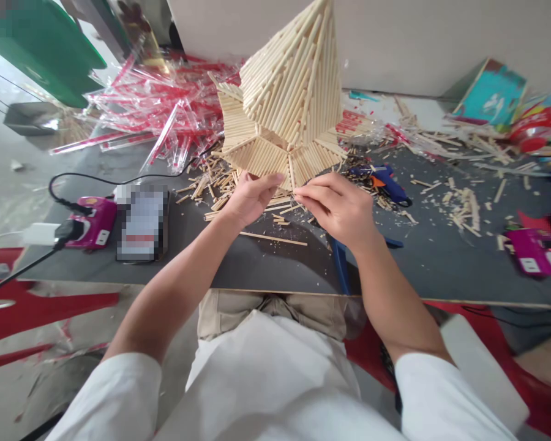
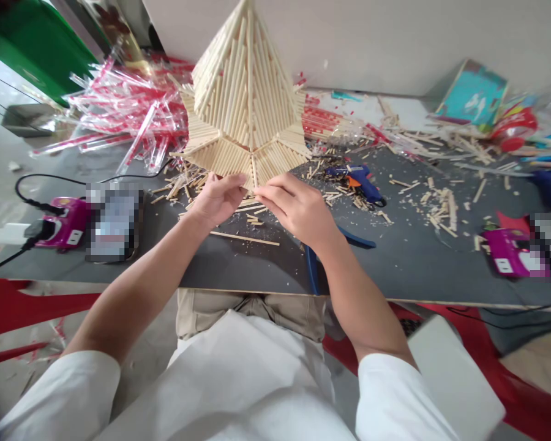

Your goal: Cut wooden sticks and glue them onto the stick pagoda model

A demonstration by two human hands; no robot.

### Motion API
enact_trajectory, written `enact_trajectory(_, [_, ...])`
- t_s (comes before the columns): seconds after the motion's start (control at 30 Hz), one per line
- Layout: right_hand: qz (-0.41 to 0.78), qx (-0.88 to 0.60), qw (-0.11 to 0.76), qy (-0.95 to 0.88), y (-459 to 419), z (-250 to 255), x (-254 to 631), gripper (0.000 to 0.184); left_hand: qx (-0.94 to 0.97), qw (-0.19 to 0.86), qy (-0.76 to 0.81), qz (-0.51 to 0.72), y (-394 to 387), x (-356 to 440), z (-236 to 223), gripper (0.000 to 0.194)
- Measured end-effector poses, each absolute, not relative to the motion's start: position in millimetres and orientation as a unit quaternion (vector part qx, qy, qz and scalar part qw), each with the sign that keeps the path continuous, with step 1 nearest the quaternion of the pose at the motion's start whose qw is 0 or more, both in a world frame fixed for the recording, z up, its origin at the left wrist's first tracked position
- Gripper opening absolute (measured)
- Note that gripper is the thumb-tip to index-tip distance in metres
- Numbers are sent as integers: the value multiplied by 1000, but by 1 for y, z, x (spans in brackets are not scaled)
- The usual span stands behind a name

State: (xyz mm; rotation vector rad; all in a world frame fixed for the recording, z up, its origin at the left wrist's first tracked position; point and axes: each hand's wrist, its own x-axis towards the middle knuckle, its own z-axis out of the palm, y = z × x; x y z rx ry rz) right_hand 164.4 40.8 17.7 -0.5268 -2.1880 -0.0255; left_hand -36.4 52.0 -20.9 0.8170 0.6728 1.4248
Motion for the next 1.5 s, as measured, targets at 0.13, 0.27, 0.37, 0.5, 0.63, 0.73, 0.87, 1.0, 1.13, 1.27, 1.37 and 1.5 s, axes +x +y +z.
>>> enact_trajectory(0.13, [-32, -218, 418, -881, 38, 19, 164, 23, 357, 632, 290, 624, 52, -37, -21, 58])
enact_trajectory(0.27, [-29, -227, 410, -883, 36, 20, 163, 23, 351, 632, 297, 623, 51, -36, -20, 59])
enact_trajectory(0.37, [-34, -223, 413, -882, 37, 20, 163, 25, 350, 632, 290, 628, 52, -35, -20, 61])
enact_trajectory(0.5, [7, -236, 409, -882, 40, 17, 165, 37, 350, 630, 281, 634, 53, -35, -19, 63])
enact_trajectory(0.63, [39, -255, 404, -878, 43, 14, 167, 43, 344, 635, 277, 634, 53, -34, -17, 58])
enact_trajectory(0.73, [34, -253, 410, -876, 43, 14, 167, 42, 337, 635, 282, 635, 53, -34, -16, 53])
enact_trajectory(0.87, [35, -253, 414, -874, 46, 13, 167, 40, 330, 637, 299, 630, 52, -36, -16, 40])
enact_trajectory(1.0, [44, -262, 446, -855, 56, 11, 175, 42, 329, 641, 317, 617, 52, -39, -16, 31])
enact_trajectory(1.13, [48, -261, 477, -838, 64, 10, 183, 37, 313, 653, 318, 611, 52, -40, -13, 28])
enact_trajectory(1.27, [61, -246, 470, -846, 61, 8, 180, 22, 291, 660, 323, 613, 51, -40, -7, 28])
enact_trajectory(1.37, [70, -223, 451, -862, 56, 6, 172, 21, 290, 659, 323, 614, 50, -39, -4, 28])
enact_trajectory(1.5, [59, -212, 448, -866, 52, 5, 166, 23, 314, 653, 325, 608, 51, -41, -7, 27])
